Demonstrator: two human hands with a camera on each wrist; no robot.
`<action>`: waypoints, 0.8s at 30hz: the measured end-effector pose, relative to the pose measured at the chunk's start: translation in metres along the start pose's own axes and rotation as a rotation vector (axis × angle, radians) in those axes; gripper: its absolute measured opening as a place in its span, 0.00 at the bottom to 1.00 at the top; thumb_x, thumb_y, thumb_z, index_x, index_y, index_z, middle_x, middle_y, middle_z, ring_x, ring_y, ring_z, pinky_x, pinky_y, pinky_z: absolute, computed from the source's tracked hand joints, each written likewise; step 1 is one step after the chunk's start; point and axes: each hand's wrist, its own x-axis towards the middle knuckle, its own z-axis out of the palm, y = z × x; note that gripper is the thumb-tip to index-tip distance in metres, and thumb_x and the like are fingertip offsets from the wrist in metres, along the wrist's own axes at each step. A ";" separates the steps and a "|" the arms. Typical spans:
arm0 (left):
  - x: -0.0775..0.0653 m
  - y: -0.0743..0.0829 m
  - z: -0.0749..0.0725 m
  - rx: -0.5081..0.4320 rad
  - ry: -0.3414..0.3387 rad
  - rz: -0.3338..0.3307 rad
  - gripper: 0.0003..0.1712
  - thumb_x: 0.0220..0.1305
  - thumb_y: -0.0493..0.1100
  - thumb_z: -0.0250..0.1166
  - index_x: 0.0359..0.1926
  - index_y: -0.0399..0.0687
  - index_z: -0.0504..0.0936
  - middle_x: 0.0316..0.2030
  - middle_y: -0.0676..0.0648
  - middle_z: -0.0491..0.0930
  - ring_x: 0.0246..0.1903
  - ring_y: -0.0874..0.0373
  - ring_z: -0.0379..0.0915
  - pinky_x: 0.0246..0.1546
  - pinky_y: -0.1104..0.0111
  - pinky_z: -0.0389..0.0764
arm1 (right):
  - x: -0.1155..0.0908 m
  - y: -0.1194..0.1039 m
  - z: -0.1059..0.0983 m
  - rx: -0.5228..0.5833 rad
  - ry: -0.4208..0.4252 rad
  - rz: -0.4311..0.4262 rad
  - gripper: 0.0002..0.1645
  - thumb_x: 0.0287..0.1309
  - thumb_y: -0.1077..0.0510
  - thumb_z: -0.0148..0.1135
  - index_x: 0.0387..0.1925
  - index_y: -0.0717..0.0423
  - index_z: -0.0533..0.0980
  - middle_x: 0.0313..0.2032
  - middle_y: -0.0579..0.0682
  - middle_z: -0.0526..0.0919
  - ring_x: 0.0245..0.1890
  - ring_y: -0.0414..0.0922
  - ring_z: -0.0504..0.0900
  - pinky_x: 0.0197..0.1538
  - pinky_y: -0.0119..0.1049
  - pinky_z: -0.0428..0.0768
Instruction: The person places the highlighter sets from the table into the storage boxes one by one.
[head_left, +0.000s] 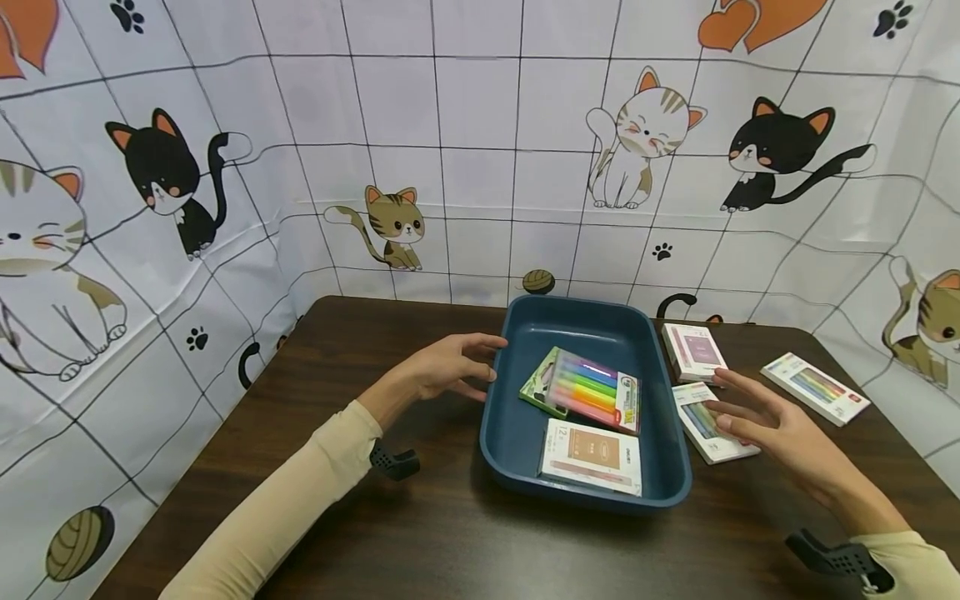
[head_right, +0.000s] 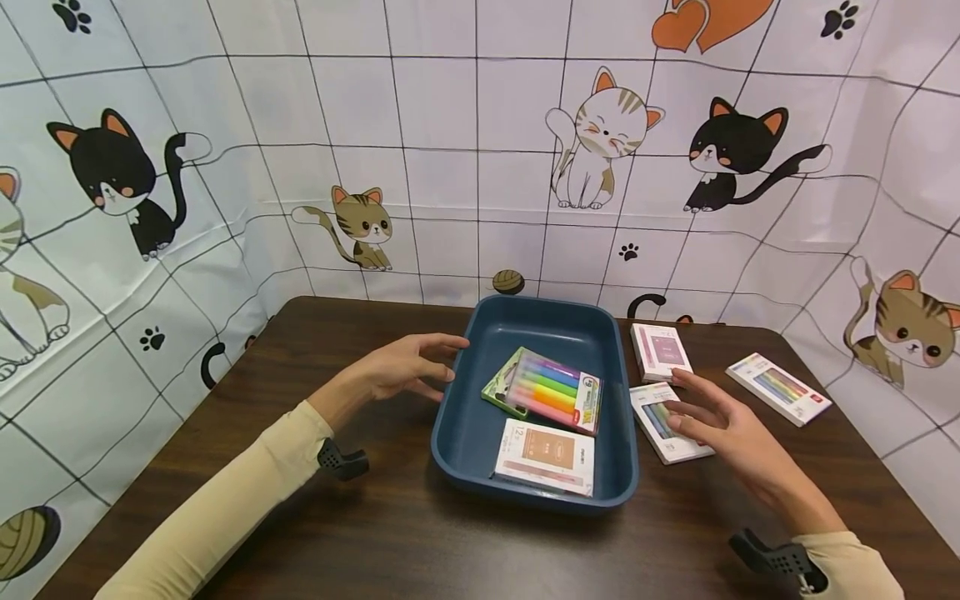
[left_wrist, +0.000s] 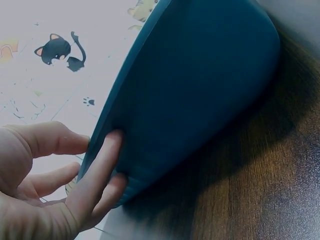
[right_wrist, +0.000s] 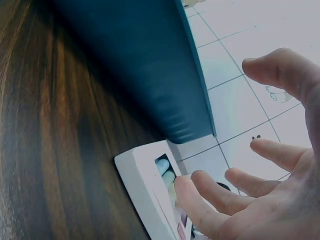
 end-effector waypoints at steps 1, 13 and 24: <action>-0.001 0.001 0.000 0.003 0.007 0.000 0.37 0.66 0.30 0.66 0.74 0.47 0.68 0.69 0.36 0.64 0.57 0.35 0.76 0.45 0.49 0.85 | 0.001 0.001 0.000 0.003 0.002 0.000 0.40 0.74 0.67 0.55 0.80 0.50 0.53 0.69 0.41 0.66 0.63 0.37 0.75 0.51 0.34 0.81; 0.001 -0.003 0.004 -0.014 -0.010 0.011 0.36 0.65 0.31 0.68 0.73 0.47 0.69 0.69 0.35 0.63 0.55 0.36 0.77 0.45 0.48 0.84 | -0.004 0.014 -0.013 -0.080 0.023 0.052 0.39 0.74 0.64 0.56 0.79 0.53 0.54 0.63 0.41 0.77 0.59 0.33 0.77 0.48 0.28 0.79; 0.002 0.000 0.002 -0.003 0.002 0.006 0.38 0.66 0.31 0.68 0.74 0.47 0.68 0.69 0.37 0.65 0.55 0.37 0.78 0.45 0.48 0.84 | 0.003 0.020 -0.017 -0.151 0.052 0.048 0.39 0.73 0.62 0.59 0.79 0.55 0.55 0.69 0.45 0.69 0.60 0.32 0.76 0.49 0.25 0.77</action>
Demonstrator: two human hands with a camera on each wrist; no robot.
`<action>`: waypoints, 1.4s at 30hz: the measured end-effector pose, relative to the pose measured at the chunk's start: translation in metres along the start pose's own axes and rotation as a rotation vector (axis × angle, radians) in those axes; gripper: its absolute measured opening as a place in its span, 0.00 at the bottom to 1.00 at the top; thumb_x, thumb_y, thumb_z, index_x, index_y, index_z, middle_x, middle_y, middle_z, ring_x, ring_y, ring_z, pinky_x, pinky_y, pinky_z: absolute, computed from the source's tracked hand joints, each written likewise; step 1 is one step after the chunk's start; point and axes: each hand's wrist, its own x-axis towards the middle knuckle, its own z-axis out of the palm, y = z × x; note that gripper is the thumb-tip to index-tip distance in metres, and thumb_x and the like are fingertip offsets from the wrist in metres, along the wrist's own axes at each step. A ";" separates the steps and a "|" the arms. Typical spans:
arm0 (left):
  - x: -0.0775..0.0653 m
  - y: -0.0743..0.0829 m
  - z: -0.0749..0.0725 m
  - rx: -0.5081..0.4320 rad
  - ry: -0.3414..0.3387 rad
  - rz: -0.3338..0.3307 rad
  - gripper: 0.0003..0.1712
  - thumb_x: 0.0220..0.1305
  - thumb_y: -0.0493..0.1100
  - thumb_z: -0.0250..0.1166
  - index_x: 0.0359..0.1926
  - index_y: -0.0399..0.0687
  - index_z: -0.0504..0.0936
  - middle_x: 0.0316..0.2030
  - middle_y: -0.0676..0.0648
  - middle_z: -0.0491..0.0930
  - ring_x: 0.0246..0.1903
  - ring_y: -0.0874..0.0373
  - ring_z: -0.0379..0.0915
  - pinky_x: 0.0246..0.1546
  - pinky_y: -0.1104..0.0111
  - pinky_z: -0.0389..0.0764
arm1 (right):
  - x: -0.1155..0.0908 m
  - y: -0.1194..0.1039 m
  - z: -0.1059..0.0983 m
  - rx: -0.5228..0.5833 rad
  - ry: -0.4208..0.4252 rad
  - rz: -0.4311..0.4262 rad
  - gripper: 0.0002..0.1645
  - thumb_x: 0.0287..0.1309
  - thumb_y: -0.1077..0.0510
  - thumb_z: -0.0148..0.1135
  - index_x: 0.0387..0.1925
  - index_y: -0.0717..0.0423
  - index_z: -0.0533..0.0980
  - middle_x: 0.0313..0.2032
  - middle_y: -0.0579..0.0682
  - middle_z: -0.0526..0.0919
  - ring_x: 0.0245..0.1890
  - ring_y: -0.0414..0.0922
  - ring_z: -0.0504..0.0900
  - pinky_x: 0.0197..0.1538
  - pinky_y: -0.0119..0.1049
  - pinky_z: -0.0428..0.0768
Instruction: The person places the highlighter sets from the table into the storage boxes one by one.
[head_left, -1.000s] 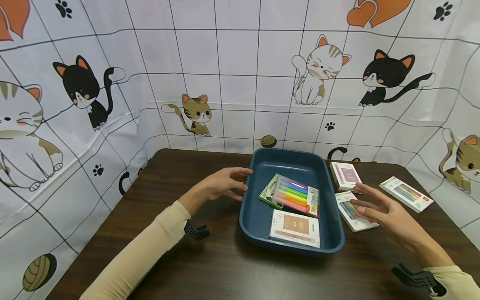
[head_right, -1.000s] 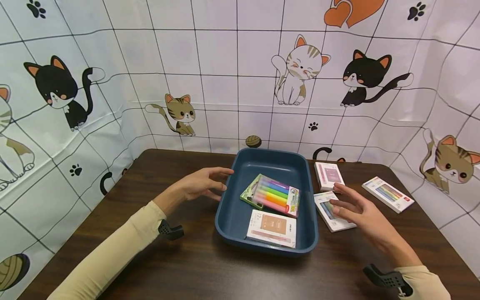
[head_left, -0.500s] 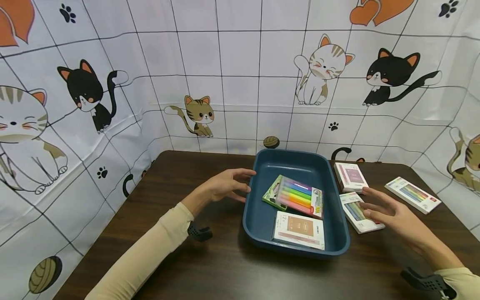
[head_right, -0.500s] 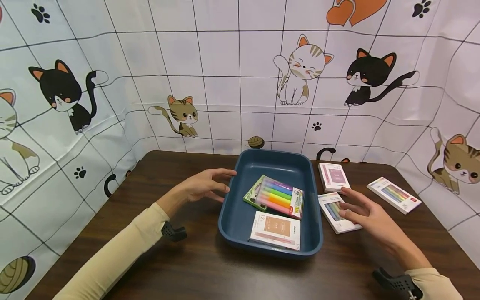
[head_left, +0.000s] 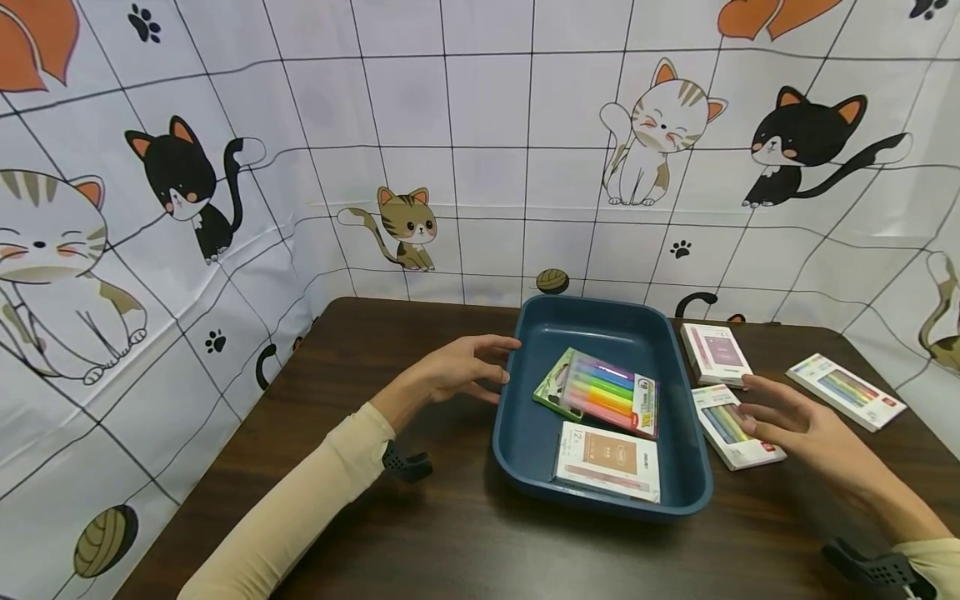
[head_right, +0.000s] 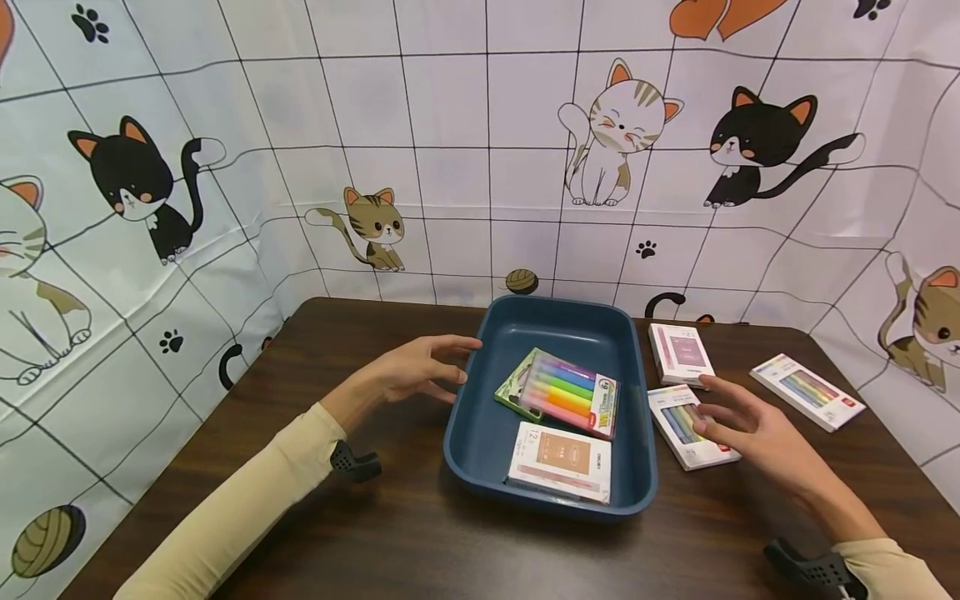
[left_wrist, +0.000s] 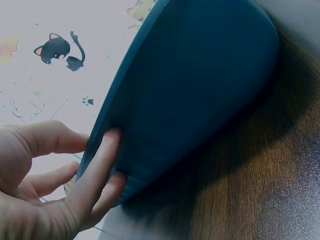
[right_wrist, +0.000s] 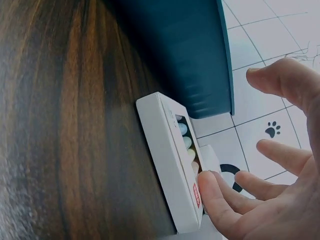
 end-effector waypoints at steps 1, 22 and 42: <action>0.001 0.000 0.000 0.002 -0.003 0.001 0.38 0.66 0.31 0.68 0.74 0.47 0.68 0.69 0.37 0.65 0.54 0.37 0.78 0.45 0.47 0.84 | 0.000 0.000 0.000 -0.022 0.007 0.003 0.39 0.72 0.62 0.60 0.79 0.54 0.56 0.69 0.44 0.70 0.60 0.32 0.76 0.49 0.25 0.77; 0.003 0.002 0.003 -0.013 -0.008 -0.002 0.39 0.64 0.30 0.69 0.74 0.46 0.68 0.69 0.37 0.65 0.53 0.39 0.80 0.44 0.48 0.85 | -0.005 0.008 -0.009 -0.343 0.116 0.111 0.43 0.66 0.48 0.69 0.74 0.60 0.63 0.62 0.65 0.75 0.48 0.20 0.71 0.39 0.23 0.72; -0.003 0.000 -0.001 -0.013 -0.012 0.005 0.39 0.66 0.30 0.68 0.75 0.44 0.66 0.70 0.35 0.63 0.53 0.40 0.79 0.44 0.49 0.85 | 0.005 0.005 0.015 -0.525 0.084 0.108 0.50 0.61 0.40 0.70 0.72 0.66 0.62 0.61 0.76 0.69 0.51 0.70 0.76 0.42 0.53 0.78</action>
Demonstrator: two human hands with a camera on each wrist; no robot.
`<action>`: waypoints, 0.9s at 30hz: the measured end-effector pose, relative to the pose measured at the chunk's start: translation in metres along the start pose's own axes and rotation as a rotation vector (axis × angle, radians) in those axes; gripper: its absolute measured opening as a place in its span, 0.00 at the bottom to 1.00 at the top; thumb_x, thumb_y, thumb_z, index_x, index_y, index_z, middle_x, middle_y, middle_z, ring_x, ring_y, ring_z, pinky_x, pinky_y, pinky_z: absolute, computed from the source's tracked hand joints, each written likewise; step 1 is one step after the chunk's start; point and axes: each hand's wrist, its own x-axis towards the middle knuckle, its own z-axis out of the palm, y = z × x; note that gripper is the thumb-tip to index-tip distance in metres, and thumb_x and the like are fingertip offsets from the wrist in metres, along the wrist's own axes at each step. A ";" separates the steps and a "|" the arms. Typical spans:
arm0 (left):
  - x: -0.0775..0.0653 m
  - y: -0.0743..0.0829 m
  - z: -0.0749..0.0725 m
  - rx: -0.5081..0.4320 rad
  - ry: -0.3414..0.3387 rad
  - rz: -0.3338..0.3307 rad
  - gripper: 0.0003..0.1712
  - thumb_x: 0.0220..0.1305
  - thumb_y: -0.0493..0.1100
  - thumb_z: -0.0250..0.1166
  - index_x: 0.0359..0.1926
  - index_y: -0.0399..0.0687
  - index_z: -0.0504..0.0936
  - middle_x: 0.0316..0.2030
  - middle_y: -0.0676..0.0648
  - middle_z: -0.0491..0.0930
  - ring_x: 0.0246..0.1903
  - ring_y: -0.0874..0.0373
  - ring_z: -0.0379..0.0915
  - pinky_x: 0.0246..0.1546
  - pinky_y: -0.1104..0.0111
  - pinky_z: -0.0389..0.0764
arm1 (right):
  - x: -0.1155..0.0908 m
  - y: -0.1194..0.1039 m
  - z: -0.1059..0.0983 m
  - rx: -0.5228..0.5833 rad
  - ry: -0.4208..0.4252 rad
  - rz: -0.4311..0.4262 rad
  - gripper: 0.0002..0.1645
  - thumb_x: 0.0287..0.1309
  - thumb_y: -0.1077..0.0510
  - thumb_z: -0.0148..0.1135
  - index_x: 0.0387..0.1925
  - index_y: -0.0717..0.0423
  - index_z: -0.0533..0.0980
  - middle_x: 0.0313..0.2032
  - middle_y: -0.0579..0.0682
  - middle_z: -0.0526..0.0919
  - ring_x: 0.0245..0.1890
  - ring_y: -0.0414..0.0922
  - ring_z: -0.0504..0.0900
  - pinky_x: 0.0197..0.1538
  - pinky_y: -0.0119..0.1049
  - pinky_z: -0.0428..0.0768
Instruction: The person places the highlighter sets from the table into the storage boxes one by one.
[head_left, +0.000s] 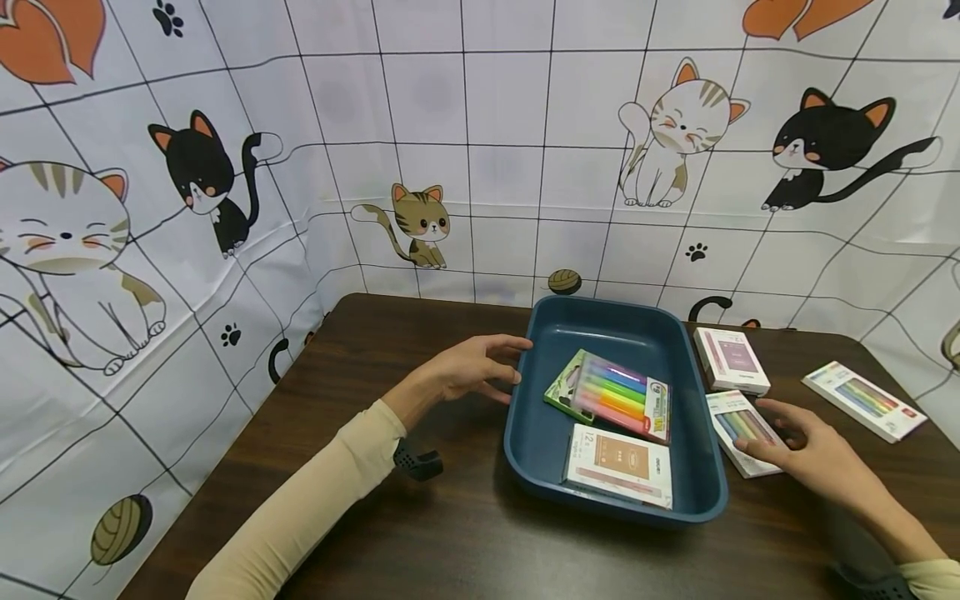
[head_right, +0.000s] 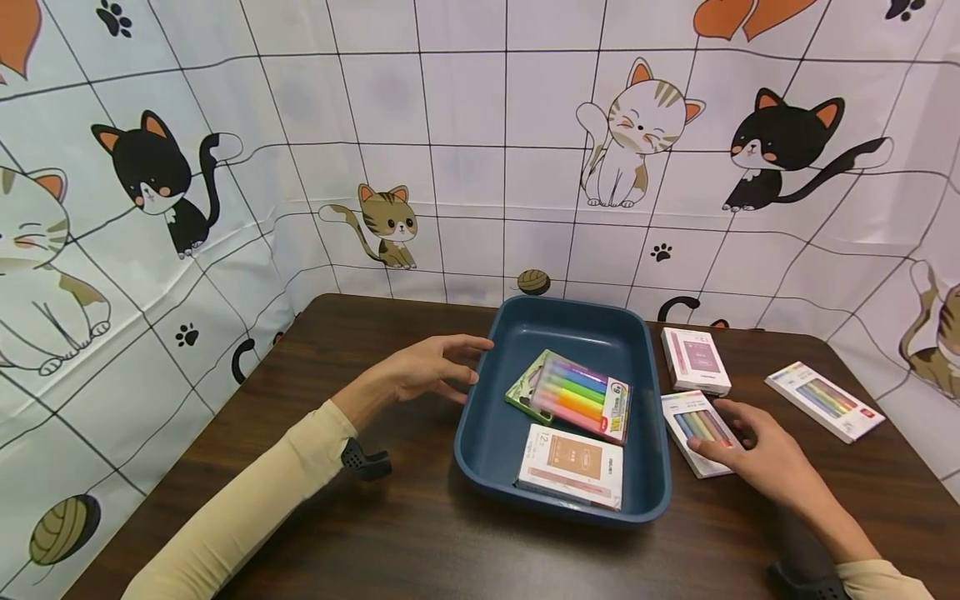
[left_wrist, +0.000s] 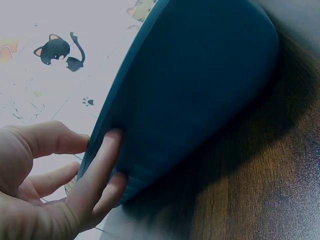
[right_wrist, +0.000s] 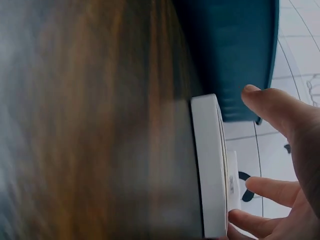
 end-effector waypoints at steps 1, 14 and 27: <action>0.000 0.000 0.000 0.001 0.000 0.001 0.38 0.66 0.30 0.68 0.75 0.44 0.66 0.70 0.35 0.63 0.53 0.40 0.79 0.44 0.49 0.85 | 0.000 -0.001 0.002 -0.011 0.009 -0.010 0.50 0.60 0.41 0.71 0.71 0.66 0.63 0.61 0.74 0.68 0.51 0.68 0.76 0.42 0.51 0.77; 0.002 -0.001 0.001 -0.002 0.018 -0.014 0.39 0.65 0.29 0.68 0.74 0.45 0.67 0.69 0.36 0.64 0.52 0.41 0.80 0.43 0.49 0.85 | 0.003 -0.005 0.020 -0.103 0.105 -0.123 0.47 0.49 0.43 0.79 0.63 0.67 0.72 0.58 0.75 0.70 0.50 0.69 0.73 0.42 0.55 0.71; 0.000 0.001 0.001 0.005 0.018 -0.011 0.39 0.65 0.28 0.67 0.75 0.45 0.67 0.70 0.36 0.63 0.54 0.39 0.78 0.44 0.49 0.85 | 0.003 -0.006 0.024 -0.124 0.126 -0.154 0.45 0.45 0.48 0.81 0.60 0.70 0.74 0.56 0.77 0.72 0.52 0.74 0.71 0.45 0.65 0.70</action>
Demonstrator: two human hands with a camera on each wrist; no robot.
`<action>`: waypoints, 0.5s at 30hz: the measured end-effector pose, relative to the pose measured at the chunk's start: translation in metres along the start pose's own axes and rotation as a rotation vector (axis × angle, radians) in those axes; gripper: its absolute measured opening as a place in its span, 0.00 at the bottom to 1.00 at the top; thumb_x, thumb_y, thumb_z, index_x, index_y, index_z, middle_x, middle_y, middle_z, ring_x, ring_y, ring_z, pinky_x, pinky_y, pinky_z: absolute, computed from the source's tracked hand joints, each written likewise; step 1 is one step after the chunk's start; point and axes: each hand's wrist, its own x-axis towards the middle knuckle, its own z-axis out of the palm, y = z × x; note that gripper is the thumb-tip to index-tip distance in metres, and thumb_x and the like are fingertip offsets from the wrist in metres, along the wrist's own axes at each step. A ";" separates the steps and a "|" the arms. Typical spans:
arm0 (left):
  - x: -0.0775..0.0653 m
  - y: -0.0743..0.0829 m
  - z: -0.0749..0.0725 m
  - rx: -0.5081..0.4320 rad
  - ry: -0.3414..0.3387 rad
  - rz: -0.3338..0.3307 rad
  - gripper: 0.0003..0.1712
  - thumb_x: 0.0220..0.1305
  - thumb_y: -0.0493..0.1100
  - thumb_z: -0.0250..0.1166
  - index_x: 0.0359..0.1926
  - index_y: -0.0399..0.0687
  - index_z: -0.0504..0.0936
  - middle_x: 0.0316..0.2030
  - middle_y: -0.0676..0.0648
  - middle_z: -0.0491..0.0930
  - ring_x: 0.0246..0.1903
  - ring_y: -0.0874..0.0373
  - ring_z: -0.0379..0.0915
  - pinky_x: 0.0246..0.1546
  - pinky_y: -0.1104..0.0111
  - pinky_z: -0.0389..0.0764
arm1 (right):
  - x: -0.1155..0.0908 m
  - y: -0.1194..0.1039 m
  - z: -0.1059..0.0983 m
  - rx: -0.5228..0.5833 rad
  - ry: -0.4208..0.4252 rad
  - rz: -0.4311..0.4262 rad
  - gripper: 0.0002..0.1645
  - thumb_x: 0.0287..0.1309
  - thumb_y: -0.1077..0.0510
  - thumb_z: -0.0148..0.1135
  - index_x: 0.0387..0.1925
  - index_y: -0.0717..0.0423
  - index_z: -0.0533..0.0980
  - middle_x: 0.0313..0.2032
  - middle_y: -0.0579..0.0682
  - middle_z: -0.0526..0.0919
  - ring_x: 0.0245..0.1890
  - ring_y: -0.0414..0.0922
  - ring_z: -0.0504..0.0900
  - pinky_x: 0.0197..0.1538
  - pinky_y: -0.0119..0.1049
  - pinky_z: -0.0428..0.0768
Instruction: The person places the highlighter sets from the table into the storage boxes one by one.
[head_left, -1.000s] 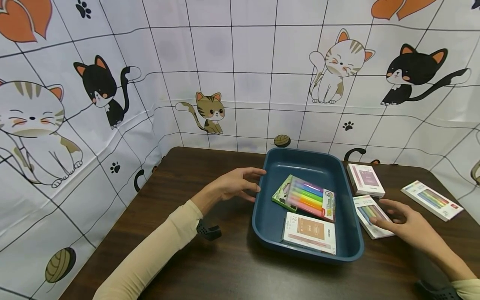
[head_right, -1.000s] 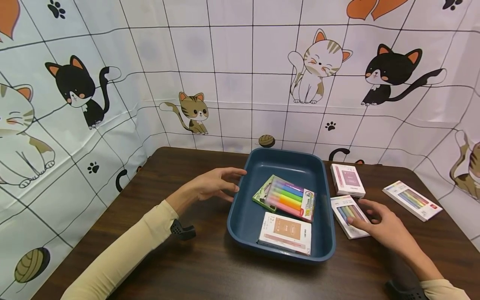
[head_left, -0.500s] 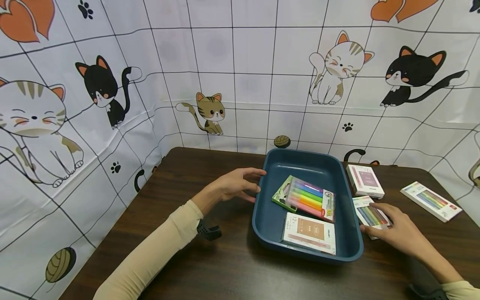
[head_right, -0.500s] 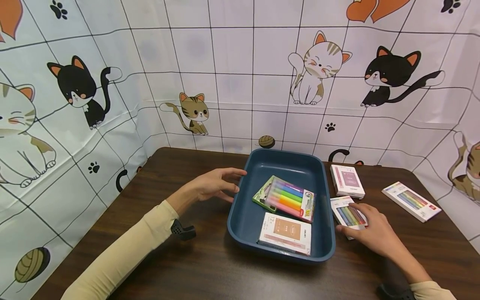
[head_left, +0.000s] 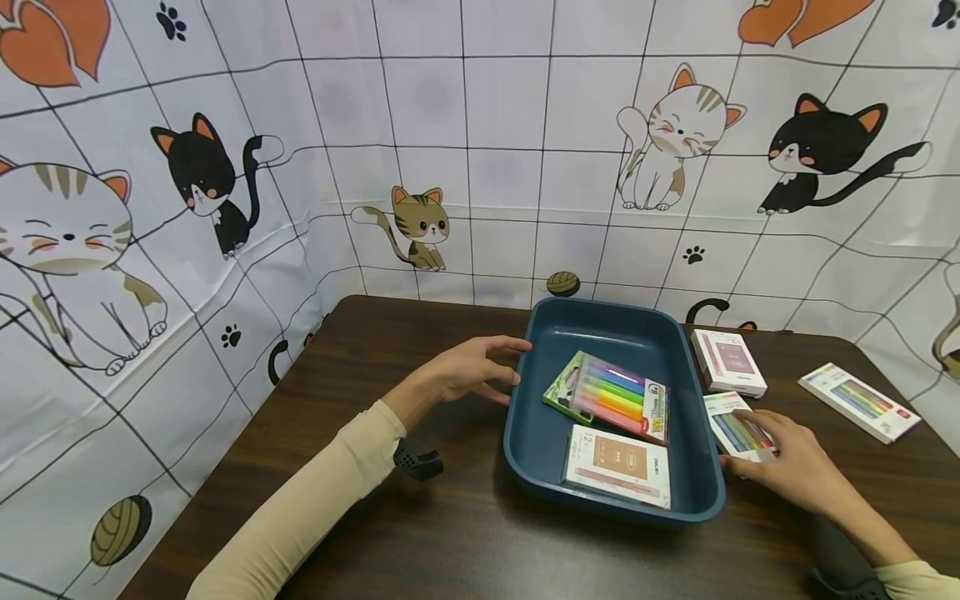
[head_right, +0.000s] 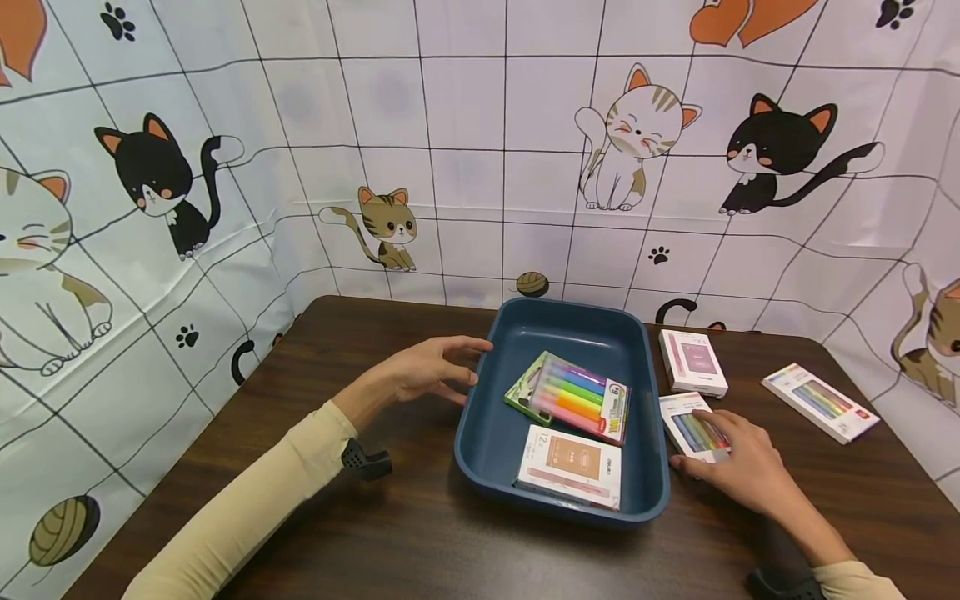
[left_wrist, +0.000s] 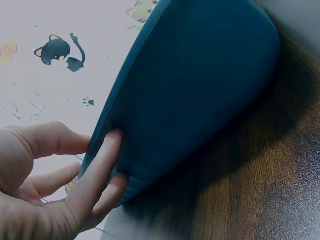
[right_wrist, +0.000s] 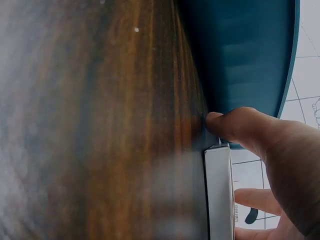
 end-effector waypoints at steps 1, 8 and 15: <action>0.000 0.000 0.000 -0.001 0.000 -0.001 0.38 0.65 0.28 0.67 0.75 0.45 0.67 0.70 0.35 0.63 0.54 0.38 0.78 0.44 0.49 0.85 | 0.000 0.000 0.000 0.001 -0.002 0.003 0.45 0.45 0.48 0.81 0.60 0.70 0.74 0.56 0.78 0.72 0.52 0.74 0.70 0.45 0.66 0.70; 0.000 0.000 0.001 -0.004 -0.001 0.001 0.37 0.66 0.27 0.66 0.73 0.47 0.69 0.70 0.34 0.62 0.55 0.37 0.77 0.44 0.48 0.85 | -0.005 -0.003 -0.004 -0.010 -0.018 0.067 0.48 0.48 0.44 0.80 0.62 0.70 0.72 0.57 0.79 0.69 0.50 0.73 0.70 0.43 0.61 0.71; -0.001 0.004 0.001 -0.006 -0.009 -0.004 0.37 0.66 0.28 0.66 0.74 0.46 0.68 0.71 0.33 0.61 0.56 0.34 0.76 0.45 0.48 0.84 | -0.011 -0.007 -0.008 -0.038 0.007 0.122 0.53 0.47 0.40 0.80 0.63 0.71 0.70 0.53 0.78 0.70 0.45 0.68 0.72 0.37 0.49 0.68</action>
